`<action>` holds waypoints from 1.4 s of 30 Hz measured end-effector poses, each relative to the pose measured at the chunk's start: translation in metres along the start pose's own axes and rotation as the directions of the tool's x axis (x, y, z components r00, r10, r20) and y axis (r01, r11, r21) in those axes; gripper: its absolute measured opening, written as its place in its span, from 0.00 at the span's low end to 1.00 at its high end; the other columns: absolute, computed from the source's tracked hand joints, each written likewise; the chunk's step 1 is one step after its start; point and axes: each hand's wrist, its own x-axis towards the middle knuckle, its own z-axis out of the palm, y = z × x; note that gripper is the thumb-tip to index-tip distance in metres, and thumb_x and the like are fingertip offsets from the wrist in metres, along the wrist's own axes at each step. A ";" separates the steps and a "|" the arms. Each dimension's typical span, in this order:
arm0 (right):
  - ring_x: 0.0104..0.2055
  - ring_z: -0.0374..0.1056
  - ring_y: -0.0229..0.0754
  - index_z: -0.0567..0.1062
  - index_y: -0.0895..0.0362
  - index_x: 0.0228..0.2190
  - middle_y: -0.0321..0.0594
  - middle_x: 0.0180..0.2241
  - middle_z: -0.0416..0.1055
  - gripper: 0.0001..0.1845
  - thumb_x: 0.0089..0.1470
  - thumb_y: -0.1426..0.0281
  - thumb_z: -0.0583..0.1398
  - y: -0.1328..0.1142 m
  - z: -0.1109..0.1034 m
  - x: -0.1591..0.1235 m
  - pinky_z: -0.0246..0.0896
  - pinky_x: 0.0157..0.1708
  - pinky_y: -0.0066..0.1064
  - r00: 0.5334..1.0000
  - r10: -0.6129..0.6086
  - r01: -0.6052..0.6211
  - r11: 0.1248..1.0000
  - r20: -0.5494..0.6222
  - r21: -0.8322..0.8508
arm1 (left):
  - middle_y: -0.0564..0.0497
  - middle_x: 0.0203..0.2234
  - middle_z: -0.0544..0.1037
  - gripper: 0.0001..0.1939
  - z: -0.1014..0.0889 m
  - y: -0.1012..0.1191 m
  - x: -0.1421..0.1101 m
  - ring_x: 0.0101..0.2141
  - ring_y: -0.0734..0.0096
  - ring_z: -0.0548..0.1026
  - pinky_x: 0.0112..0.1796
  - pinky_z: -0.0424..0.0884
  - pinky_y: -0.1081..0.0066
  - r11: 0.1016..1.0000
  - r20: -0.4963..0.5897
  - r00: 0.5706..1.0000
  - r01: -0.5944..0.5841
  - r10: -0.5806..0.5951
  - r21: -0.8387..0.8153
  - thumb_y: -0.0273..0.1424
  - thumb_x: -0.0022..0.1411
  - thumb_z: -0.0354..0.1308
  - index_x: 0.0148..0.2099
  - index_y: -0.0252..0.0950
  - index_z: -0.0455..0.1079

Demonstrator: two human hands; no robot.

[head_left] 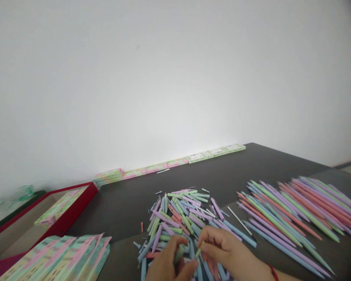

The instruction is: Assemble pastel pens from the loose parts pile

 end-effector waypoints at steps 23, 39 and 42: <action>0.17 0.60 0.31 0.65 0.57 0.27 0.29 0.17 0.64 0.07 0.53 0.67 0.54 0.016 -0.010 0.015 0.54 0.17 0.22 0.992 -0.013 -0.004 0.991 -0.128 -0.132 | 0.47 0.34 0.75 0.11 -0.050 -0.005 0.143 0.41 0.62 0.69 0.41 0.64 0.65 0.521 0.329 0.851 -0.514 0.409 0.681 0.18 0.56 0.51 0.34 0.36 0.72; 0.16 0.58 0.31 0.67 0.58 0.28 0.29 0.18 0.63 0.13 0.54 0.60 0.56 -0.006 -0.012 0.015 0.53 0.17 0.22 0.979 -0.114 0.122 0.992 -0.167 0.039 | 0.51 0.28 0.76 0.08 -0.035 0.011 0.056 0.27 0.75 0.71 0.27 0.64 0.77 0.894 0.192 0.972 -0.038 0.137 -0.447 0.33 0.60 0.53 0.38 0.33 0.67; 0.17 0.58 0.31 0.67 0.58 0.29 0.29 0.19 0.63 0.11 0.56 0.63 0.55 -0.020 -0.012 0.009 0.54 0.19 0.23 0.970 -0.175 0.177 0.984 -0.167 0.000 | 0.53 0.26 0.74 0.10 -0.020 0.010 0.032 0.25 0.80 0.69 0.27 0.64 0.79 0.523 0.259 0.965 0.202 0.037 -0.828 0.31 0.54 0.62 0.38 0.31 0.71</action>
